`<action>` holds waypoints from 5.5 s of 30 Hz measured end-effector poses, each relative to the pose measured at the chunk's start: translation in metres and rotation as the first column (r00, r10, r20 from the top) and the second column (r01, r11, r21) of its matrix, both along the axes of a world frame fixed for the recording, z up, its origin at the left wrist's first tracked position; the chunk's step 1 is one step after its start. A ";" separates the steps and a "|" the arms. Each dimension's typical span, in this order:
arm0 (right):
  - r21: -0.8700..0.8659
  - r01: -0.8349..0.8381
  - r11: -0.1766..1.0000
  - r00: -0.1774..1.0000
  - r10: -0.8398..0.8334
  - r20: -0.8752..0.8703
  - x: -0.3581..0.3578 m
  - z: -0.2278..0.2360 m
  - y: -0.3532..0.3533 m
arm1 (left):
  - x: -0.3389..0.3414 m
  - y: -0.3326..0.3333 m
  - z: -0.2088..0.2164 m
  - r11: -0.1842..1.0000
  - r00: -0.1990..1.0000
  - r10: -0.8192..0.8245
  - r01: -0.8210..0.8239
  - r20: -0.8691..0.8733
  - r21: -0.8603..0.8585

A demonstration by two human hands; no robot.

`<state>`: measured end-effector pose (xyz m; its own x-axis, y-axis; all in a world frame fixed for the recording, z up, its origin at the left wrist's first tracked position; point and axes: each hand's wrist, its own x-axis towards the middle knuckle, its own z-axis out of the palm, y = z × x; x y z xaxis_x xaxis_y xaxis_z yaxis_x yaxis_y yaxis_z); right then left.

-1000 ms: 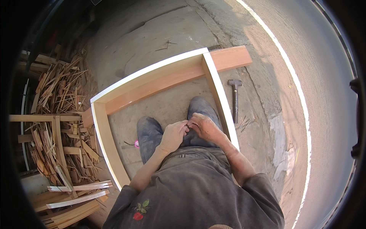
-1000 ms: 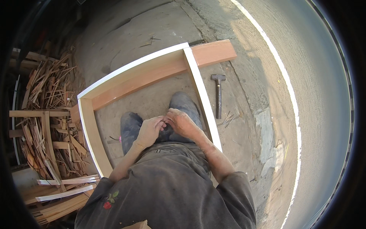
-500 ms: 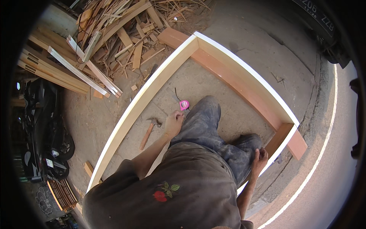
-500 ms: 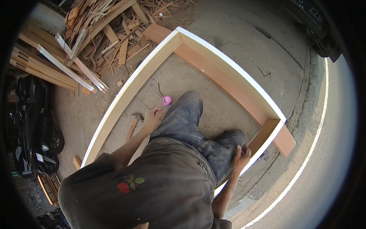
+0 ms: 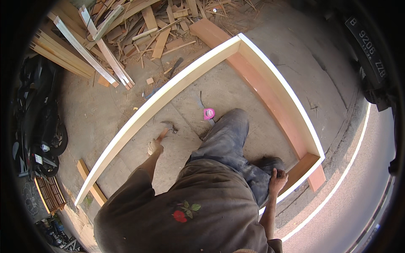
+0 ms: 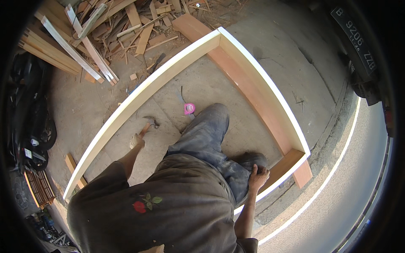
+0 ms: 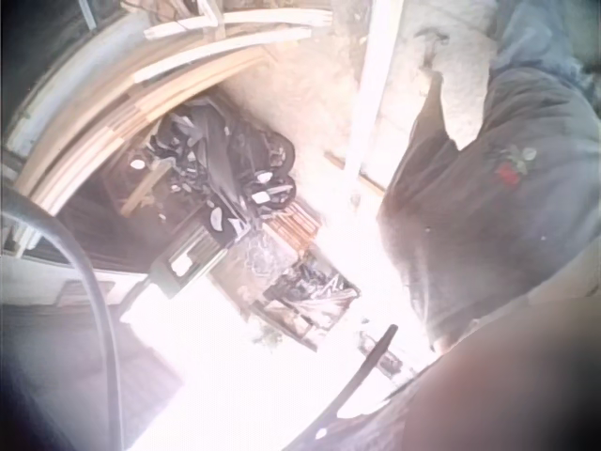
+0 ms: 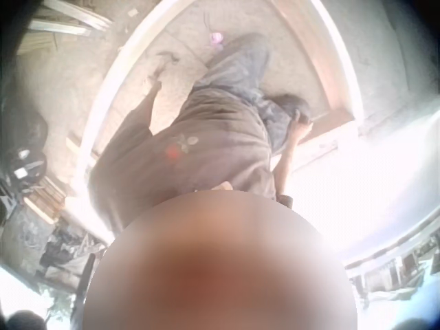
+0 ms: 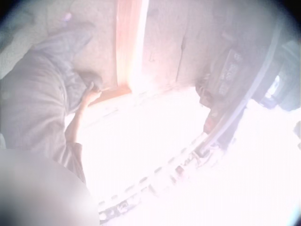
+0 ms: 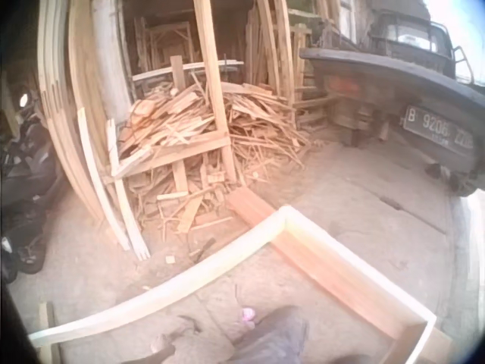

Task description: The person assembles a rectangular wooden frame on the ground using white and brown planks. They position the pieces, then use a hammer and nails to fasten the corners together.

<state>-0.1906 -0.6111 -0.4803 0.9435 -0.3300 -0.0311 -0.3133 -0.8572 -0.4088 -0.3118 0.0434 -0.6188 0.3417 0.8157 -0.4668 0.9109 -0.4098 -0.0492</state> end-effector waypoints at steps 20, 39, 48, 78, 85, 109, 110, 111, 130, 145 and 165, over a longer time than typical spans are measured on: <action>0.217 -0.114 0.969 0.993 0.113 0.018 0.027 0.031 0.072 | 0.036 -0.049 0.058 0.905 0.781 -0.073 0.313 0.620 -0.288; 0.993 -0.119 0.025 0.845 -0.522 0.115 0.031 0.141 0.072 | 0.240 -0.366 0.304 0.289 0.280 -0.211 0.933 0.937 -0.214; 0.932 0.307 -0.194 0.594 -0.726 -0.347 -0.125 0.074 -0.126 | 0.358 -0.593 0.281 -0.227 -0.195 -0.556 0.971 0.808 0.078; 0.536 0.844 0.009 0.300 -0.836 -0.459 -0.297 -0.070 -0.082 | 0.457 -0.841 0.164 -0.288 -0.236 -0.907 0.952 0.348 -0.105; 0.439 0.884 0.163 0.330 -0.881 -0.339 -0.271 -0.096 -0.100 | 0.464 -0.842 0.173 -0.374 -0.332 -0.907 0.917 0.259 -0.135; 0.273 0.681 0.679 0.732 -0.623 -0.275 -0.089 0.021 -0.058 | 0.465 -0.792 0.176 -0.377 -0.263 -0.798 0.920 0.542 -0.108; 0.285 0.671 0.685 0.741 -0.624 -0.247 -0.089 0.022 -0.058 | 0.465 -0.793 0.178 -0.370 -0.255 -0.799 0.922 0.545 -0.111; 0.285 0.672 0.683 0.740 -0.628 -0.241 -0.090 0.022 -0.058 | 0.463 -0.793 0.179 -0.359 -0.278 -0.788 0.932 0.549 -0.042; 0.847 0.532 0.024 0.308 -0.937 -0.166 -0.077 -0.100 -0.266 | 0.397 -0.569 0.123 0.244 0.546 -0.426 0.837 0.721 -0.490; 0.832 0.411 -0.372 0.228 -0.842 -0.489 0.056 -0.164 -0.421 | 0.444 -0.514 0.007 0.407 0.904 0.386 0.014 0.186 -0.913; 0.900 0.261 -0.349 0.246 -0.877 -0.412 0.062 -0.184 -0.432 | 0.437 -0.525 0.017 0.314 0.856 0.474 0.057 0.208 -0.948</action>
<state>-0.1287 -1.0430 -0.6641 0.1753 -0.7024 -0.6898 0.0805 0.7086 -0.7010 0.1252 -0.4813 -0.6020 0.5788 0.0345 -0.8147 0.7814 0.2623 0.5663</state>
